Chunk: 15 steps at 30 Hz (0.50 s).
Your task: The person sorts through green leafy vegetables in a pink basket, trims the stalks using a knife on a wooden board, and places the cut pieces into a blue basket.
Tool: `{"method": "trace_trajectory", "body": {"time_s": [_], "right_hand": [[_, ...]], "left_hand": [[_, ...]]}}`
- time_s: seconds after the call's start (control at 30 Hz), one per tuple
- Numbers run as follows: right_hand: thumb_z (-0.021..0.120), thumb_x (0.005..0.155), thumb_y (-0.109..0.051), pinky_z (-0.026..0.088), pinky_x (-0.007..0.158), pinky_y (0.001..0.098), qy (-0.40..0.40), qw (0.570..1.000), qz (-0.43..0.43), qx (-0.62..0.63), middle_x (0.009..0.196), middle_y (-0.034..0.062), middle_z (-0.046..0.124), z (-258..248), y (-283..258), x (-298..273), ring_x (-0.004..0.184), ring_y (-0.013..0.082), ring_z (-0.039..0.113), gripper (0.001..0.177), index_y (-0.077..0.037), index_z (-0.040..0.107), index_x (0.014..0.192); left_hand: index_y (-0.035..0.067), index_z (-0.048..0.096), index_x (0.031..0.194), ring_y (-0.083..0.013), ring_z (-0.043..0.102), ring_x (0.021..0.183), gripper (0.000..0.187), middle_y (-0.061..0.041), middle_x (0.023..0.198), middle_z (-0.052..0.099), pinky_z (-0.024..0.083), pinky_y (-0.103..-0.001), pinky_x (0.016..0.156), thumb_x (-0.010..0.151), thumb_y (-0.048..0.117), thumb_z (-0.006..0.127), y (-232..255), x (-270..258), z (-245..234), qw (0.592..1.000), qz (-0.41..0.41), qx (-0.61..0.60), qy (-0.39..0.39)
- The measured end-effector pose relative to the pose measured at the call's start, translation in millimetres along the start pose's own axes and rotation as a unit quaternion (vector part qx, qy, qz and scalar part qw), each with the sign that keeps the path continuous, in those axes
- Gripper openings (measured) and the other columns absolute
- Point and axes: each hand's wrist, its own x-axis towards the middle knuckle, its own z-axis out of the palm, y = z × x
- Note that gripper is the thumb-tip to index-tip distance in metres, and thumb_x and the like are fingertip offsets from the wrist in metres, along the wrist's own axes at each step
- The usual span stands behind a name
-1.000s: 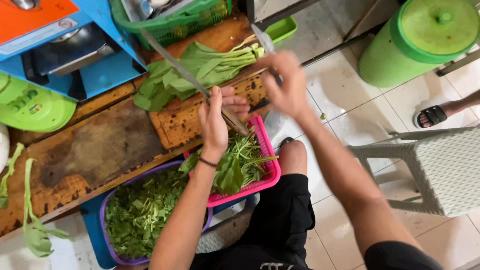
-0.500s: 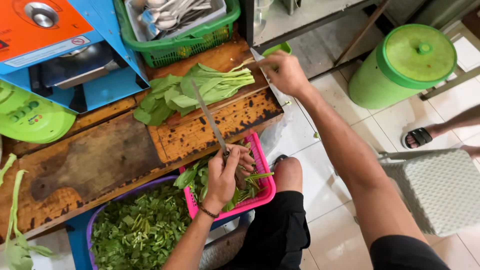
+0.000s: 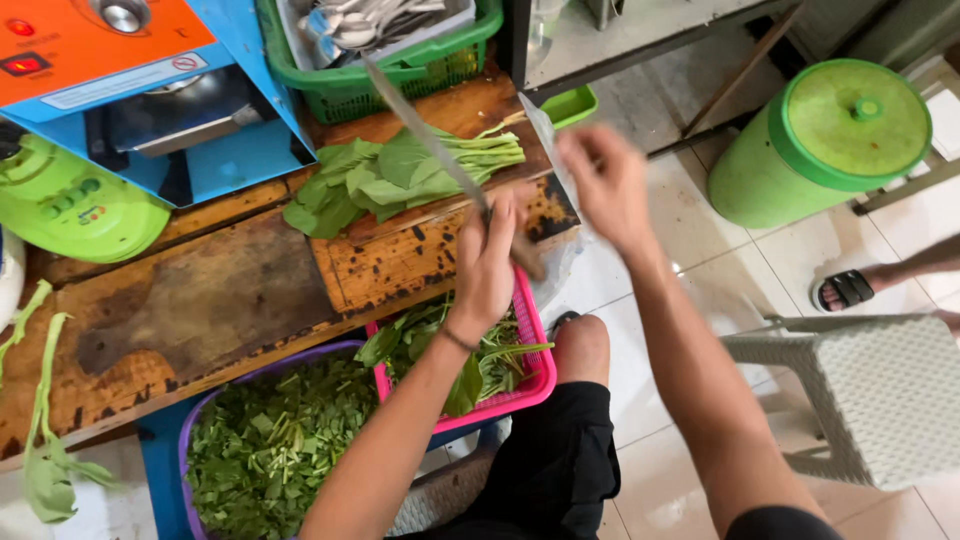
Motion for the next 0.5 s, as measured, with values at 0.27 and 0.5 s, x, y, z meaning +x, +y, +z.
{"method": "trace_trajectory", "body": {"time_s": [0.27,0.5], "right_hand": [[0.04,0.113,-0.015,0.048,0.05,0.0274,-0.035,0.958,0.028,0.282,0.057,0.0064,0.05,44.4,-0.6,-81.3,0.049,0.014,0.054,0.033,0.001,0.062,0.131],[0.05,0.104,-0.042,0.021,0.044,0.0201,0.04,0.934,0.191,0.3,0.065,-0.0002,0.045,26.0,-38.0,-105.9,0.05,0.0058,0.033,0.041,-0.004,0.064,0.112]], "left_hand": [[0.01,0.071,0.106,-0.0365,0.069,0.106,0.055,-0.014,0.099,0.072,0.047,-0.043,0.103,0.11,0.052,0.036,-74.4,65.9,-4.3,0.984,0.109,0.143,-0.013],[0.011,0.024,0.161,-0.0384,0.025,0.155,0.1,-0.016,0.166,0.035,0.007,-0.064,0.125,0.092,0.083,0.017,-99.8,123.7,-83.1,0.677,0.126,0.72,-0.089]]}}
